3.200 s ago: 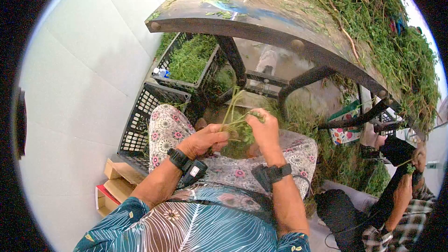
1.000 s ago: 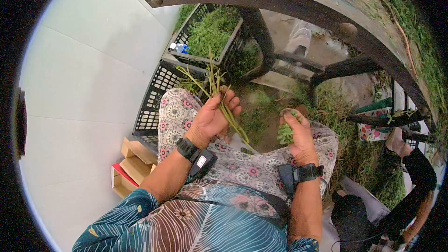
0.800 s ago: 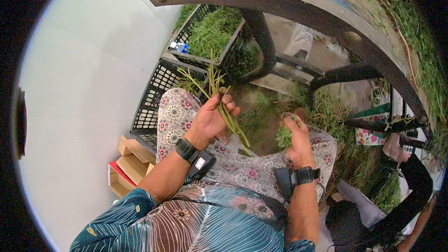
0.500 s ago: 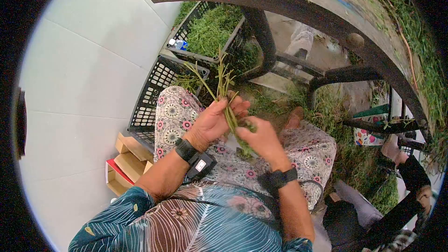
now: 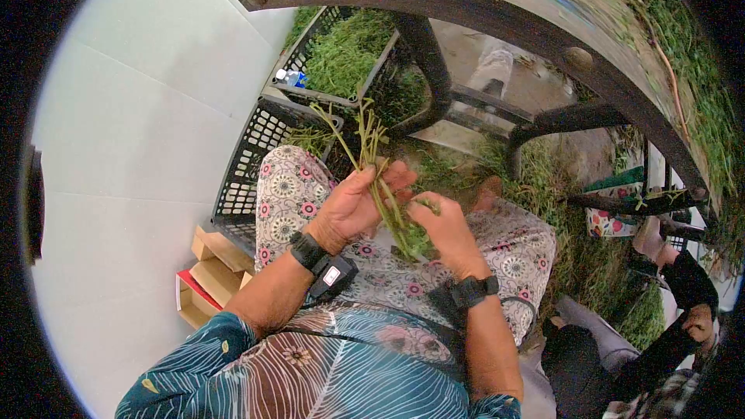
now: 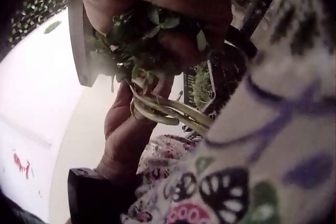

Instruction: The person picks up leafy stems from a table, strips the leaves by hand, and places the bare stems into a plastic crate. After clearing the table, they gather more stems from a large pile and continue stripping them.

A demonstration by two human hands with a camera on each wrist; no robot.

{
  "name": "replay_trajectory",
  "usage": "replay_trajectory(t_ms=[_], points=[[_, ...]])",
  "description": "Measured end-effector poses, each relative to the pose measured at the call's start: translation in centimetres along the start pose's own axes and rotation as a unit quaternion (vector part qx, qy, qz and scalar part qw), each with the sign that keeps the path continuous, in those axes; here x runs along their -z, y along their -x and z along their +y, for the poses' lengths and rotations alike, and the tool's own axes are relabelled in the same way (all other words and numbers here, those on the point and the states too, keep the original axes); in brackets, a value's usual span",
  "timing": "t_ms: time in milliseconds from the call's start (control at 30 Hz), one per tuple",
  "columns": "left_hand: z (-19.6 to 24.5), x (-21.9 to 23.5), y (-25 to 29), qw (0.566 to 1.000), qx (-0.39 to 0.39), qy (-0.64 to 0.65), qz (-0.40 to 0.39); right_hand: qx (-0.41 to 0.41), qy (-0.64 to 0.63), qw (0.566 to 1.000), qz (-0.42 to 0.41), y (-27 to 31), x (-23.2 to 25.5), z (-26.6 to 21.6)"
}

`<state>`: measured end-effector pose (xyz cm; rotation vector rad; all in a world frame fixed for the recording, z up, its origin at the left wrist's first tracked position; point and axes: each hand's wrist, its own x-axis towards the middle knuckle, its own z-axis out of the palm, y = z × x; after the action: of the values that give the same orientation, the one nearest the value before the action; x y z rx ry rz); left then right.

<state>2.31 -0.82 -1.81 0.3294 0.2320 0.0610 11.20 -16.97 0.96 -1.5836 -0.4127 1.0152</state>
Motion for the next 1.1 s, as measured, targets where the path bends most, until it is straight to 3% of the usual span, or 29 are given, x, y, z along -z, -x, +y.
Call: replay_trajectory(t_ms=[133, 233, 333, 433, 467, 533, 600, 667, 733, 767, 833, 1033, 1100], points=[[0.1, -0.2, -0.1, 1.000, -0.010, 0.000, 0.000, -0.033, 0.010, 0.999, 0.028, 0.0, 0.6, 0.2], [0.0, -0.3, -0.1, 1.000, -0.012, 0.001, -0.002, 0.029, 0.127, 0.991, 0.020, 0.0, 0.3, -0.3], [-0.1, -0.7, 0.1, 1.000, -0.005, 0.003, -0.022, 0.048, 0.195, 0.979, -0.042, 0.0, -0.1, 0.0], [0.0, -0.8, 0.3, 0.999, 0.007, -0.006, -0.030, -0.011, 0.170, 0.985, -0.034, 0.1, -0.3, -0.4], [0.0, -0.7, 0.4, 0.999, 0.011, -0.010, -0.029, 0.005, 0.160, 0.987, 0.004, -0.1, 0.0, 0.2], [0.0, -0.6, 0.5, 0.999, 0.025, -0.040, 0.015, -0.050, -0.037, 0.997, 0.050, 0.1, 0.8, -0.2], [0.0, -1.0, 0.6, 0.993, 0.032, -0.073, 0.083, -0.071, -0.229, 0.963, 0.120, -0.2, 2.0, 1.1], [-0.4, 1.0, 0.5, 0.991, 0.028, -0.051, 0.117, -0.082, -0.297, 0.936, 0.169, -1.2, 5.0, 5.5], [-0.4, 1.5, 0.1, 0.982, 0.025, -0.042, 0.181, -0.109, -0.359, 0.904, 0.206, -1.6, 7.0, 7.1], [-0.4, 1.7, 0.2, 0.985, 0.016, -0.037, 0.168, -0.130, -0.388, 0.885, 0.223, -1.4, 7.6, 7.4], [-0.4, 1.8, 0.1, 0.990, 0.003, -0.029, 0.140, -0.147, -0.416, 0.866, 0.234, -1.4, 8.4, 7.8], [-0.6, 1.4, -0.1, 0.977, 0.004, -0.025, 0.213, -0.174, -0.404, 0.857, 0.270, -1.4, 7.4, 7.5], [-0.4, 1.4, -0.2, 0.973, -0.007, -0.021, 0.229, -0.186, -0.387, 0.869, 0.247, -1.6, 8.0, 8.4]])
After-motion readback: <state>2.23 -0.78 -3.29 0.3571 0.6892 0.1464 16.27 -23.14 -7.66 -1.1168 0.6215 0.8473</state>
